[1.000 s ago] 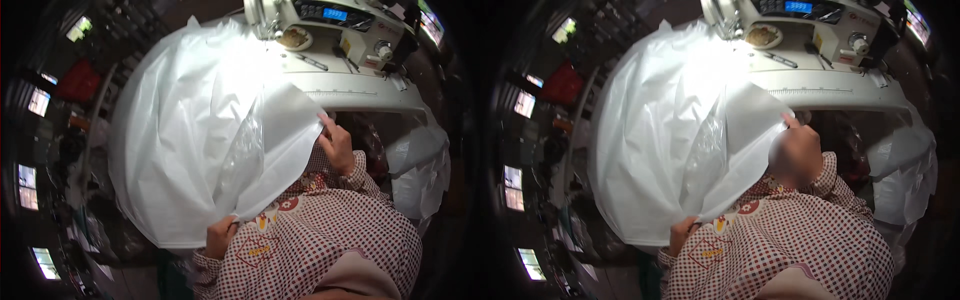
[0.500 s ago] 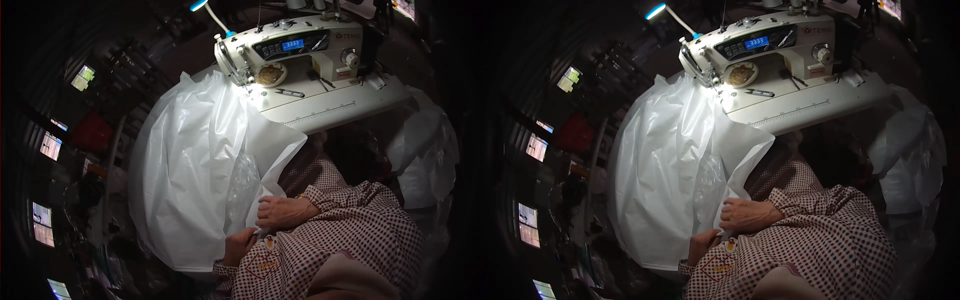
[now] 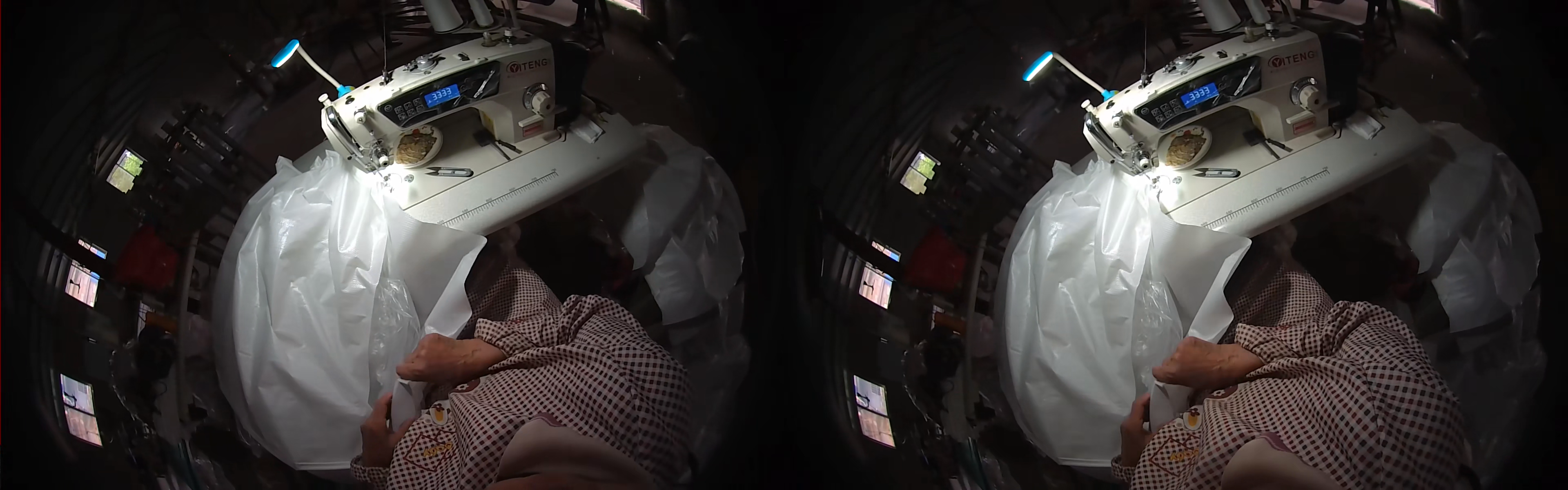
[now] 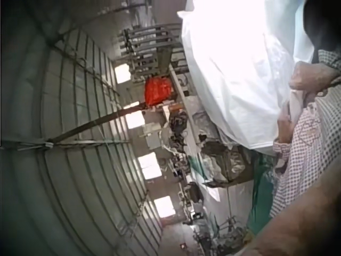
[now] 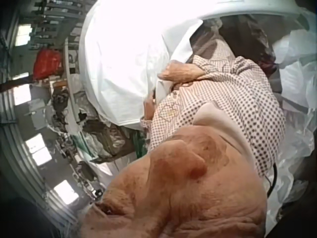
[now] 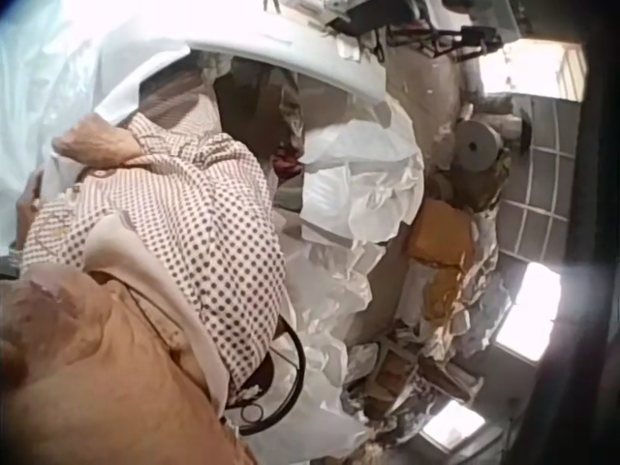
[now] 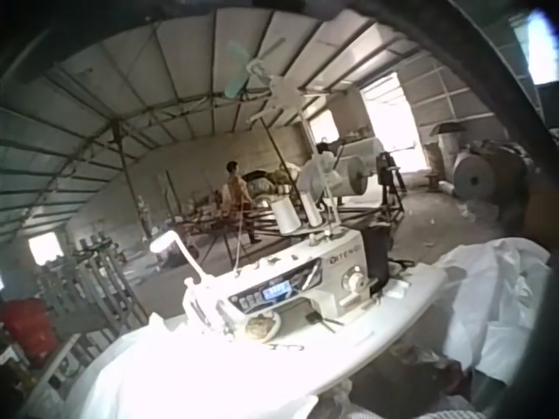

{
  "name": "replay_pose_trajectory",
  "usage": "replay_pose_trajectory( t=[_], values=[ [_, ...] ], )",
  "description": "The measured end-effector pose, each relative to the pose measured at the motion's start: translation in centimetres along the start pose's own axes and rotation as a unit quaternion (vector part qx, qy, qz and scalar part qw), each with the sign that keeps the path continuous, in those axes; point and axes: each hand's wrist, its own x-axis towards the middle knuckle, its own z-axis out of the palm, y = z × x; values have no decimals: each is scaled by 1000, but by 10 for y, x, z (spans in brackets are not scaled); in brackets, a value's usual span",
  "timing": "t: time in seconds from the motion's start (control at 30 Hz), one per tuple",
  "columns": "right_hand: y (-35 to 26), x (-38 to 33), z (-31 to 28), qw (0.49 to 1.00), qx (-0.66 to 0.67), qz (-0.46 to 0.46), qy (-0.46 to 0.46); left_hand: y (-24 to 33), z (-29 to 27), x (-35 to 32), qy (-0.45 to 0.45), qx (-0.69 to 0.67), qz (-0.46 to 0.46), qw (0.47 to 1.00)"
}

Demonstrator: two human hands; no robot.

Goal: The person aligns and folds plastic sheets by hand and stitches their edges using a sewing machine.

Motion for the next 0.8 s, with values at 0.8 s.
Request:
replay_pose_trajectory(
  t=[0.8],
  values=[
    [49,3,5,921,341,172,-82,-24,15,23,219,-17,-52,974]
  ],
)
